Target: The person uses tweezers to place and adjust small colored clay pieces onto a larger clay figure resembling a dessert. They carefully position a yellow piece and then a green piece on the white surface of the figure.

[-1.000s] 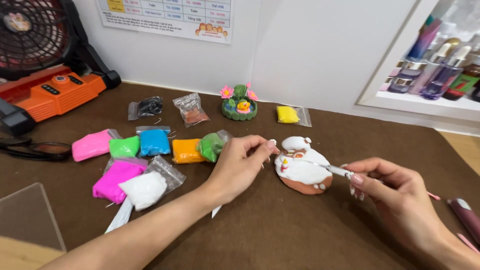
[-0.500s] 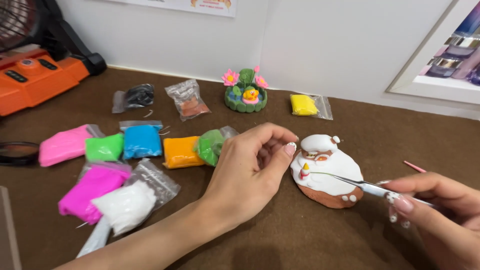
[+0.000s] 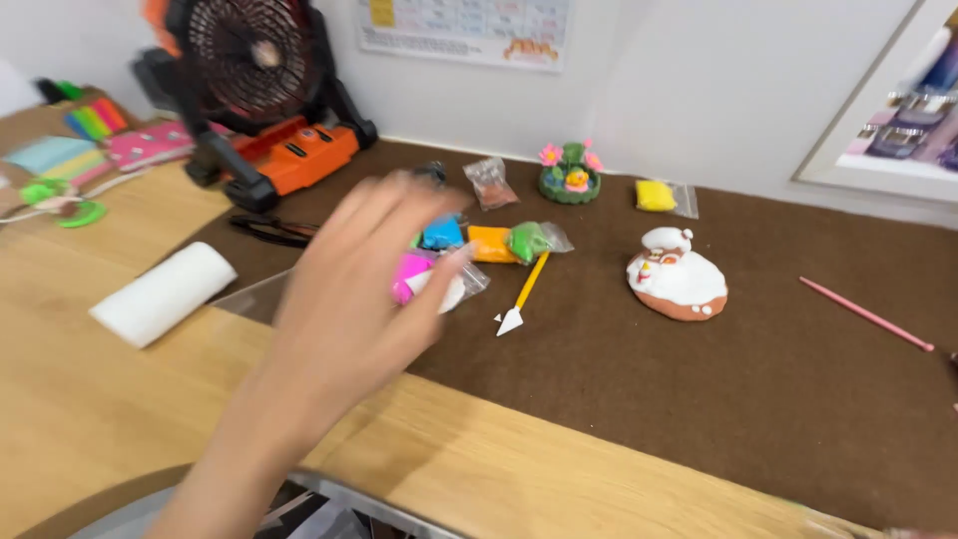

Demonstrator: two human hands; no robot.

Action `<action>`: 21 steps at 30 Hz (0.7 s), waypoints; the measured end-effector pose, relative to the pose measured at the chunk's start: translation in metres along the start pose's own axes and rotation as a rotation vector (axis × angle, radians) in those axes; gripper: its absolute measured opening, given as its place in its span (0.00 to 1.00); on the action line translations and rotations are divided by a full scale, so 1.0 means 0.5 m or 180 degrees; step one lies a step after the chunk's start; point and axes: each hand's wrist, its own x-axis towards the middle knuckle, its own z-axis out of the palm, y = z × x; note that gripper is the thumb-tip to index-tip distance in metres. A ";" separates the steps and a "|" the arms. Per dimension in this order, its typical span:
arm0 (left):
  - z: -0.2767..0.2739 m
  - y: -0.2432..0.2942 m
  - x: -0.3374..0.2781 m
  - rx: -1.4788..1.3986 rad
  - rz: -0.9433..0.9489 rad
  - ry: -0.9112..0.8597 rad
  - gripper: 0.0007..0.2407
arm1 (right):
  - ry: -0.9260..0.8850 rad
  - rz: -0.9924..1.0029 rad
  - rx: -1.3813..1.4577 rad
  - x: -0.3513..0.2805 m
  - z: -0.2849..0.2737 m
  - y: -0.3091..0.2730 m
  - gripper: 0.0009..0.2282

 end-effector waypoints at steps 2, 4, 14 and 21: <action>-0.043 -0.010 -0.121 0.0971 -0.0582 -0.0014 0.20 | 0.0021 -0.0103 -0.0165 -0.005 -0.007 -0.019 0.12; -0.018 -0.068 -0.257 0.1394 -0.0899 -0.0394 0.27 | 0.0049 -0.0153 -0.0282 -0.021 -0.019 -0.038 0.11; -0.029 -0.113 -0.456 0.2256 0.0326 -0.0018 0.23 | 0.0049 -0.0064 -0.1221 -0.092 -0.068 -0.231 0.05; -0.077 -0.097 -0.453 0.1920 0.0975 0.0120 0.15 | -0.0307 0.0124 -0.1175 -0.103 -0.099 -0.224 0.09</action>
